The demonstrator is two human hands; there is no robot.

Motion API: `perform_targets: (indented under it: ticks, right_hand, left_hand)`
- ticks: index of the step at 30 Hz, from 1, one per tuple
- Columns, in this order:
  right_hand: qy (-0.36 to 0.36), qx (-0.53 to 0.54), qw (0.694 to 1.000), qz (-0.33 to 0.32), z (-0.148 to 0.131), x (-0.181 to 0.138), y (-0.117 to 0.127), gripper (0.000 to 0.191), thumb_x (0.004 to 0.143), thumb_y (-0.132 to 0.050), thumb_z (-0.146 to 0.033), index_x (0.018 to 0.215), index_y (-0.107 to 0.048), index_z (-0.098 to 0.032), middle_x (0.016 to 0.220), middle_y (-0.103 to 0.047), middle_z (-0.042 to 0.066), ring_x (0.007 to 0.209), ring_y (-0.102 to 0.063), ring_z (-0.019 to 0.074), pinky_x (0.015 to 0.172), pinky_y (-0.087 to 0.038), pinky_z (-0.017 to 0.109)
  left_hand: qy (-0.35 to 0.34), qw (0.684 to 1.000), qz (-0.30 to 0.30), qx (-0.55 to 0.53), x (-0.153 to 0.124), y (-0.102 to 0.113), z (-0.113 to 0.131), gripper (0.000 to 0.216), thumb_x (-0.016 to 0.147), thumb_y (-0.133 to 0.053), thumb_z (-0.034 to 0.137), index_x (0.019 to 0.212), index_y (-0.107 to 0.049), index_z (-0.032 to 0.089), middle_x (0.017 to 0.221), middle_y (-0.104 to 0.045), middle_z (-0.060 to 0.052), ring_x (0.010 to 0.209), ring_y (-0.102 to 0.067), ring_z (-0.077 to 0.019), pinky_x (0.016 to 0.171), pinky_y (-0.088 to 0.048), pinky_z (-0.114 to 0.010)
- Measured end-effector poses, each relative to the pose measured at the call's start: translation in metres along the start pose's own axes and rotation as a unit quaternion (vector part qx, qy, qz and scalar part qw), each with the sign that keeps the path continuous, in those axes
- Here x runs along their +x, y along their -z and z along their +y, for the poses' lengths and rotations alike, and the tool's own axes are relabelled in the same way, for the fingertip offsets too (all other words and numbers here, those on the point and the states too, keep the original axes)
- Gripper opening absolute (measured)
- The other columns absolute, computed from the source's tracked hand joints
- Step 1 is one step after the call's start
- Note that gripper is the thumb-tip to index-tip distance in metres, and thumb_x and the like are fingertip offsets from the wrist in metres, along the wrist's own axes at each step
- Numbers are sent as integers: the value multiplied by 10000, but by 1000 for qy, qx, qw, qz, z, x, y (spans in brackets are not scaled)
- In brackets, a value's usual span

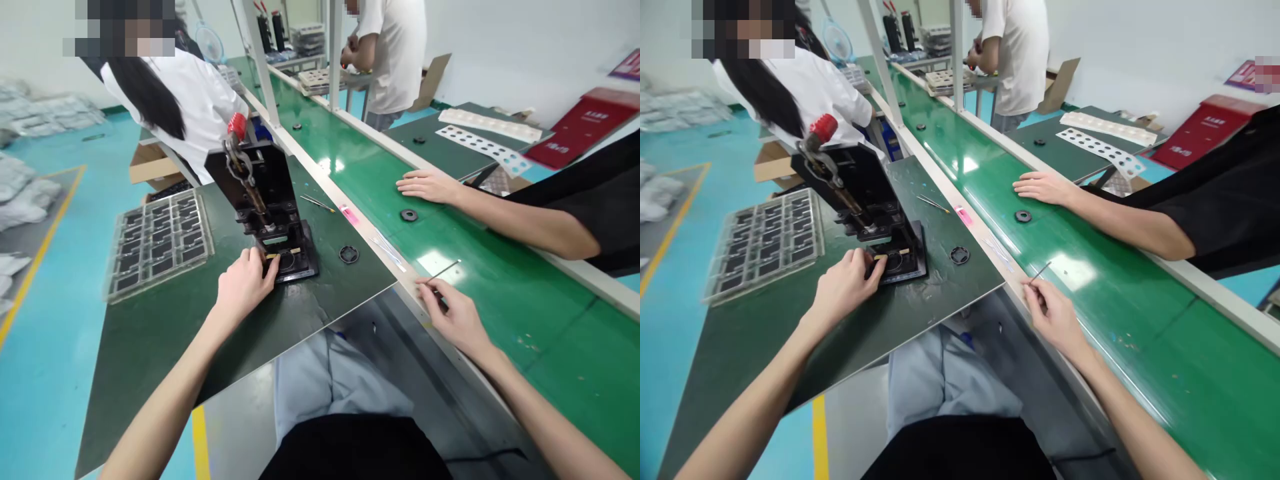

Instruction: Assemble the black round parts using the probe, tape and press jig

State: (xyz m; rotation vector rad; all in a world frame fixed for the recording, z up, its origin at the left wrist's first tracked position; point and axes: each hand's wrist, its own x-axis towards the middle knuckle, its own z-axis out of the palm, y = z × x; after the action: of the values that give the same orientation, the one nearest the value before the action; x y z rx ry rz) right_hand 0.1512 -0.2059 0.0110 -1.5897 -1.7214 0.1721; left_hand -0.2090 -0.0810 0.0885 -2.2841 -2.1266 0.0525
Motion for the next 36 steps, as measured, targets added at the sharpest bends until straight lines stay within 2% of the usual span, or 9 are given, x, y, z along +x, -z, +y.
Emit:
perform_targets:
  ticks: [9,17,20,23,25,27,30,33,36]
  right_hand:
    - [-34,25,999,1,-6,0,1,286,1035,-508,-421,1210,-564,-202,831,-676,32,613,-596,151,613,-534,280]
    - [-26,18,999,7,-4,-1,0,299,1017,-521,-381,1261,-534,-211,814,-660,15,628,-602,156,631,-544,298]
    - [-10,-27,993,114,-3,-3,4,376,971,-599,-353,1304,-517,-200,898,-658,50,691,-617,180,651,-555,335]
    - [47,-71,969,231,-20,-10,7,282,903,-690,-282,1153,-580,-213,851,-627,45,690,-603,190,620,-536,338]
    - [64,-15,984,168,-44,-19,3,134,925,-665,-242,1044,-605,-230,771,-624,24,647,-606,175,589,-532,311]
    - [12,115,993,0,-73,-28,-6,136,977,-617,-280,1102,-616,-229,798,-679,32,666,-656,168,608,-570,291]
    - [-112,298,931,-179,-109,-39,-19,289,1022,-574,-414,1226,-594,-209,858,-720,38,721,-709,163,654,-612,267]
    - [-195,354,896,-187,-117,-42,-18,304,1024,-569,-487,1037,-662,-198,759,-683,14,639,-683,138,603,-598,230]
    - [-219,327,903,-171,-96,-39,5,367,948,-668,-557,945,-723,-193,735,-721,31,569,-667,143,548,-599,244]
  left_hand:
    - [-26,986,-149,73,27,31,7,675,997,-282,631,1166,-659,97,1057,-754,-276,1059,-735,-452,844,-588,-497]
    - [-89,968,-210,102,38,42,8,475,945,-356,432,968,-756,177,1029,-775,-200,1034,-750,-411,813,-572,-431]
    - [-115,971,-185,94,26,46,6,453,962,-342,423,894,-724,187,954,-769,-181,964,-757,-402,768,-561,-423]
    - [-149,974,-154,70,3,47,12,420,1001,-336,407,888,-680,195,872,-753,-146,875,-761,-360,733,-550,-398]
    - [-193,969,-144,54,-18,44,24,373,1023,-350,375,917,-658,193,838,-739,-126,822,-756,-328,703,-545,-381]
    - [-265,953,-141,38,-42,38,44,314,1031,-373,327,951,-640,180,832,-725,-119,783,-744,-307,655,-542,-370]
    - [-398,909,-118,11,-74,26,76,234,1026,-412,262,961,-619,173,852,-700,-110,744,-718,-277,550,-517,-344]
    - [-509,856,-85,-14,-92,16,96,171,1010,-464,224,922,-601,173,863,-674,-99,759,-699,-263,505,-502,-324]
    - [-498,861,-77,-71,-88,11,101,245,1059,-417,314,944,-581,174,851,-676,-82,757,-698,-256,535,-529,-336]
